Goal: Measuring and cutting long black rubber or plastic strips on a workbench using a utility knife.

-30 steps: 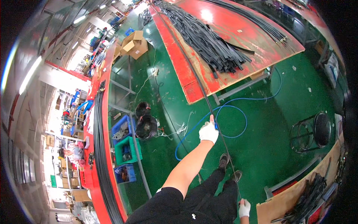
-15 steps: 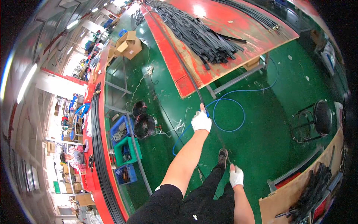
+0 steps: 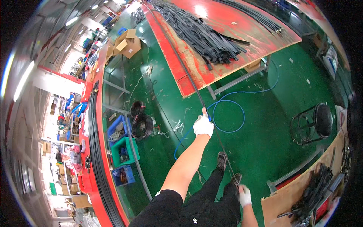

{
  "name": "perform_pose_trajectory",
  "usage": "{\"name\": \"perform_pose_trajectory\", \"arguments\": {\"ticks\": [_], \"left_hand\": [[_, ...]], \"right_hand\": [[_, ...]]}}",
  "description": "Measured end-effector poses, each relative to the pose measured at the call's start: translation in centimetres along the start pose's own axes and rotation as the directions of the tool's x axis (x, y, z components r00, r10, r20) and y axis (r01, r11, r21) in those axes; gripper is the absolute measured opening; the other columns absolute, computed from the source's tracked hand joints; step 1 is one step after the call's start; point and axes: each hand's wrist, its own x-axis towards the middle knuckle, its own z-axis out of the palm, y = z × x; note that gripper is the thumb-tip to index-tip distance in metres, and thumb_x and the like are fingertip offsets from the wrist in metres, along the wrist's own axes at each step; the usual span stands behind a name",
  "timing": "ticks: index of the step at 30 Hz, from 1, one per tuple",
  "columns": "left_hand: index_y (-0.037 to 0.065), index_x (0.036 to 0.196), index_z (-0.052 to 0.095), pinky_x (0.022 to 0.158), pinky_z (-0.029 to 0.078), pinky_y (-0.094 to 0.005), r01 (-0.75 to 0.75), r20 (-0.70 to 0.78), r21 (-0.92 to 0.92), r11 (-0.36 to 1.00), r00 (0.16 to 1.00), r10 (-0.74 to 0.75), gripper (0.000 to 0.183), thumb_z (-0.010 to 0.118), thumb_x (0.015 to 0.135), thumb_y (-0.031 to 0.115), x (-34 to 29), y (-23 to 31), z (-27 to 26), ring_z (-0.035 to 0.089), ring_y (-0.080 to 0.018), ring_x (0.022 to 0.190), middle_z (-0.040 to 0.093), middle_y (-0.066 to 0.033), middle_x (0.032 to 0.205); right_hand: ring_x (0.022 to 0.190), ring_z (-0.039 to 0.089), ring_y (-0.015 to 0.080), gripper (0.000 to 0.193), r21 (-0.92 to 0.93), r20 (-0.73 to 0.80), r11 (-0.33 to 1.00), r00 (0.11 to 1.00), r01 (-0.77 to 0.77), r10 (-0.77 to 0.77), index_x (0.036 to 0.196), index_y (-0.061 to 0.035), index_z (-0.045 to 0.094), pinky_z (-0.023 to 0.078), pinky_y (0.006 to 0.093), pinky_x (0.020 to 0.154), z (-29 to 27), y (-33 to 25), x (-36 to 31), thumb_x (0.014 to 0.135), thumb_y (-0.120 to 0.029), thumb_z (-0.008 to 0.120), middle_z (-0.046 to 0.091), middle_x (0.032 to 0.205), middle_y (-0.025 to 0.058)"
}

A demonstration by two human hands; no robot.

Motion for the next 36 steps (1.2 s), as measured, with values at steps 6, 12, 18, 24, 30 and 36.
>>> {"name": "perform_pose_trajectory", "arguments": {"ticks": [6, 12, 18, 24, 30, 36], "left_hand": [[0.015, 0.167, 0.033, 0.09, 0.059, -0.0494, 0.043, -0.067, 0.032, 0.999, 0.997, -0.041, 0.08, 0.062, 0.093, 0.023, 2.8, -0.5, -2.3, 0.073, -0.0404, 0.103, 0.067, -0.0224, 0.121], [0.015, 0.166, 0.035, 0.087, 0.06, -0.0472, 0.034, -0.108, 0.126, 0.991, 0.994, -0.02, 0.075, 0.061, 0.096, 0.022, 3.6, -1.9, -1.0, 0.074, -0.0366, 0.101, 0.069, -0.0193, 0.118], [0.016, 0.167, 0.033, 0.089, 0.058, -0.0516, 0.018, -0.08, 0.057, 0.998, 0.997, -0.013, 0.075, 0.059, 0.097, 0.026, 2.2, -1.1, 0.2, 0.073, -0.0416, 0.101, 0.068, -0.0235, 0.118], [0.017, 0.168, 0.031, 0.088, 0.058, -0.0503, -0.023, -0.072, 0.04, 0.999, 0.997, 0.025, 0.082, 0.062, 0.092, 0.025, 1.9, -1.7, 0.7, 0.073, -0.0425, 0.098, 0.068, -0.0247, 0.119], [0.018, 0.168, 0.03, 0.089, 0.059, -0.0503, -0.019, -0.068, 0.027, 0.999, 0.997, 0.021, 0.086, 0.065, 0.09, 0.027, 2.7, -2.2, 0.7, 0.074, -0.0428, 0.1, 0.069, -0.0256, 0.122], [0.017, 0.168, 0.028, 0.091, 0.058, -0.0504, -0.022, -0.098, 0.087, 0.996, 0.995, 0.03, 0.085, 0.064, 0.092, 0.026, 3.1, -2.0, 0.9, 0.073, -0.0416, 0.101, 0.069, -0.0234, 0.119]], "right_hand": [[0.082, 0.058, 0.0167, 0.042, 0.114, 0.139, 0.993, 0.989, 0.024, -0.04, 0.108, -0.0008, 0.071, 0.047, 0.0327, 0.076, 11.6, -18.1, 12.8, 0.11, -0.04, 0.056, 0.064, 0.086, 0.0047], [0.08, 0.056, 0.0204, 0.042, 0.004, 0.01, 0.991, 0.991, 0.135, -0.135, 0.106, 0.0038, 0.068, 0.047, 0.0368, 0.078, 11.4, -15.5, 8.2, 0.11, -0.036, 0.054, 0.064, 0.084, 0.0125], [0.08, 0.061, 0.0274, 0.042, -0.138, -0.087, 0.983, 0.987, 0.122, -0.135, 0.1, 0.0033, 0.068, 0.05, 0.0416, 0.079, 3.7, -5.3, -1.5, 0.108, -0.036, 0.057, 0.066, 0.084, 0.0191], [0.064, 0.054, 0.0112, 0.037, -0.01, 0.052, 0.995, 0.994, -0.101, 0.101, 0.089, -0.0052, 0.068, 0.043, 0.0303, 0.057, -0.4, 2.1, -4.9, 0.109, -0.035, 0.058, 0.06, 0.074, 0.0011], [0.058, 0.056, 0.0113, 0.035, 0.291, 0.256, 0.953, 0.967, -0.085, 0.007, 0.121, -0.0073, 0.072, 0.045, 0.0284, 0.052, 3.9, -11.9, 5.3, 0.111, -0.037, 0.057, 0.065, 0.078, 0.0009], [0.063, 0.044, 0.0078, 0.03, 0.291, 0.143, 0.955, 0.985, 0.05, -0.095, 0.103, -0.0072, 0.069, 0.034, 0.0286, 0.055, 12.2, -21.0, 15.0, 0.11, -0.034, 0.057, 0.052, 0.073, -0.0039]]}}
